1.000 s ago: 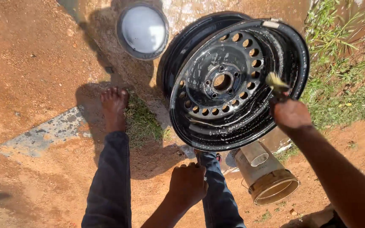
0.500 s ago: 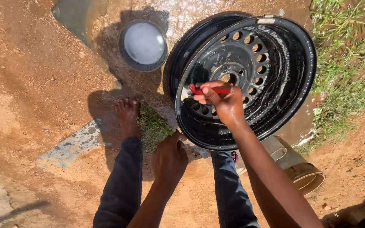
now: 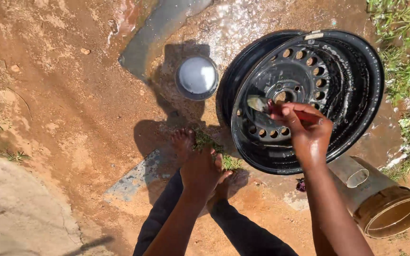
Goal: Washing a black metal wheel rim using soapy water, a brush, and a cloth.
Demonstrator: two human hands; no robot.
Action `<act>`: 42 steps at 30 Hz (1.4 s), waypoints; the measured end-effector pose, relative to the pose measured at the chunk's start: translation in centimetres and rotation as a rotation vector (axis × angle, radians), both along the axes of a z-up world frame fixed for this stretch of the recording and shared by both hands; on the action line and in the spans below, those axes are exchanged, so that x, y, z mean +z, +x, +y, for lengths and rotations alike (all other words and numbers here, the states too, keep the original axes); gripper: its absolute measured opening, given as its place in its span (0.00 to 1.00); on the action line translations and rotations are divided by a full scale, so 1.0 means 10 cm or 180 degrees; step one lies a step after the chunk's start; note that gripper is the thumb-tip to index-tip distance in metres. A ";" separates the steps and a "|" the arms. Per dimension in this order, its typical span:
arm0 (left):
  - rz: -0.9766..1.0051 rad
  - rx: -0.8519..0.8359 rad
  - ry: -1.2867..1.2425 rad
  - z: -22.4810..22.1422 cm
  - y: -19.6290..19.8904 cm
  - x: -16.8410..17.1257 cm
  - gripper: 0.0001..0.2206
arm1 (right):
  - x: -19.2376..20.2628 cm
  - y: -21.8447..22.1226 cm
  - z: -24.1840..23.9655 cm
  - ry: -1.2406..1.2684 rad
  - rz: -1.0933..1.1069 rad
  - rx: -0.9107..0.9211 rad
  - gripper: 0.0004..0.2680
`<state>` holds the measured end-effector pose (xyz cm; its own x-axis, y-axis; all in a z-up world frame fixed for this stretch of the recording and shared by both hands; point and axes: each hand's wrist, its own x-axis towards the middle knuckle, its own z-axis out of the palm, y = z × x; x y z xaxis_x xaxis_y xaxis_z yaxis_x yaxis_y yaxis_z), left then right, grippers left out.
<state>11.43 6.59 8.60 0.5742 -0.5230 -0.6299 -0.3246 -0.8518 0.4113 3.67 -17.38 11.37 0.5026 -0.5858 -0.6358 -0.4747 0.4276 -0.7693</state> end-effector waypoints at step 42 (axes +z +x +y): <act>-0.0013 -0.0658 -0.0764 -1.58 1.40 -1.41 0.16 | -0.99 -0.46 -0.12 0.0119 -0.0879 0.0092 0.09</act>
